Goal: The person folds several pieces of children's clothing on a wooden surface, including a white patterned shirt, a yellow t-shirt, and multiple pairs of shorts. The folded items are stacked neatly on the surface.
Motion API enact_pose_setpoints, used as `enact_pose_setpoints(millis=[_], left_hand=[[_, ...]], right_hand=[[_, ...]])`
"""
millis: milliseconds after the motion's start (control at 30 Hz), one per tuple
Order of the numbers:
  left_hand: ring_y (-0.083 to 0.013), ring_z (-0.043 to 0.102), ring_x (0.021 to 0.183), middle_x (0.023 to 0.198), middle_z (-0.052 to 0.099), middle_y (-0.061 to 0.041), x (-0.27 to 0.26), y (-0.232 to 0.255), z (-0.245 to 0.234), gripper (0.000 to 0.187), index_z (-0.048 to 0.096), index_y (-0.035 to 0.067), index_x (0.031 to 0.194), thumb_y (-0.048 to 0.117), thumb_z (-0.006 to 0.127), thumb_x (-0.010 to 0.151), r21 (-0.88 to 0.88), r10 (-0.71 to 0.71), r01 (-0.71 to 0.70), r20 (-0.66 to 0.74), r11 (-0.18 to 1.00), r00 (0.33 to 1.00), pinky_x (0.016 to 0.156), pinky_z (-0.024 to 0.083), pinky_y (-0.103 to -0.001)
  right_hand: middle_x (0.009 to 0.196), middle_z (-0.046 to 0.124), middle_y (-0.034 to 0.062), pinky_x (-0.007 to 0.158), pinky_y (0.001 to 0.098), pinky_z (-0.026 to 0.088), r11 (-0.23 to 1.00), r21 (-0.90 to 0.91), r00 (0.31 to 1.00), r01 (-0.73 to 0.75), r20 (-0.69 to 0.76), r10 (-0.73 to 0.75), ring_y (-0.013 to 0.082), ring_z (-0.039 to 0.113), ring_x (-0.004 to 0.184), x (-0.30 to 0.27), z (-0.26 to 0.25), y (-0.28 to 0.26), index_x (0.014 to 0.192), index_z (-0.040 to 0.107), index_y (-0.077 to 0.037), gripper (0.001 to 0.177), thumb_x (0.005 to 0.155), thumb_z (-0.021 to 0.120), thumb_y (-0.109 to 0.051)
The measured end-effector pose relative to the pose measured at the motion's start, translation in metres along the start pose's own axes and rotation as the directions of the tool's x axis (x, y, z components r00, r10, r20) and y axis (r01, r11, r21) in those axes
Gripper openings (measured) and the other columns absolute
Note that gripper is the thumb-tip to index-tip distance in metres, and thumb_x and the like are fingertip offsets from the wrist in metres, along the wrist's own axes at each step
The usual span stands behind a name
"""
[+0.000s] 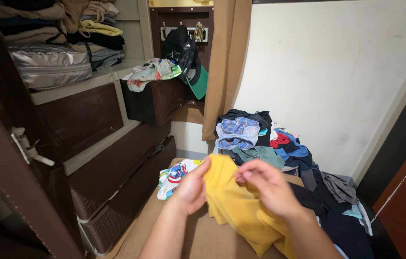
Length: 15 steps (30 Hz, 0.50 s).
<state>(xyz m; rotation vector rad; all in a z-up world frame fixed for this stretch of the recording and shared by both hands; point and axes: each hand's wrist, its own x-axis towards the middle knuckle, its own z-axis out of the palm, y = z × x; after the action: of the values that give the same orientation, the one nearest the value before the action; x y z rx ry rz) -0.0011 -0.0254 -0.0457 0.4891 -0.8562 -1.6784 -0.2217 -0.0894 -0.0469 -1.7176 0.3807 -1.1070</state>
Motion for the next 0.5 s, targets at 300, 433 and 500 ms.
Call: enact_pose_setpoints(millis=[300,433,500], left_hand=[[-0.0386,0.068,0.086,0.092,0.07,-0.027,-0.025,-0.015,0.082,0.041,0.07,-0.003,0.093,0.035,0.054,0.093,0.997,0.223,0.0,-0.017,0.076,0.975,0.079,0.053,-0.044],[-0.047,0.063,0.093,0.093,0.068,-0.029,-0.057,-0.038,0.125,0.052,0.07,-0.001,0.09,0.041,0.044,0.108,0.996,0.193,0.027,-0.009,-0.089,0.981,0.087,0.048,-0.053],[-0.0457,0.064,0.093,0.095,0.068,-0.027,-0.068,-0.031,0.134,0.048,0.068,0.0,0.092,0.041,0.048,0.104,0.999,0.189,0.002,0.007,-0.048,0.982,0.086,0.049,-0.052]], right_hand=[[0.138,0.059,0.0255,0.111,0.0519,0.043,0.684,0.581,0.894,-0.442,0.347,0.283,0.0369,0.056,0.128,0.01,0.024,0.071,0.139,0.054,0.006,0.041,0.107,0.047,-0.019],[0.148,0.048,0.0201,0.115,0.0467,0.036,0.769,0.608,0.958,-0.196,0.287,0.017,0.0331,0.047,0.137,0.002,0.037,0.064,0.146,0.044,0.001,0.052,0.103,0.048,-0.027],[0.149,0.045,0.0177,0.116,0.0451,0.034,0.84,0.513,0.977,-0.175,0.193,0.086,0.0311,0.044,0.137,0.006,0.038,0.047,0.147,0.041,-0.001,0.053,0.103,0.05,-0.027]])
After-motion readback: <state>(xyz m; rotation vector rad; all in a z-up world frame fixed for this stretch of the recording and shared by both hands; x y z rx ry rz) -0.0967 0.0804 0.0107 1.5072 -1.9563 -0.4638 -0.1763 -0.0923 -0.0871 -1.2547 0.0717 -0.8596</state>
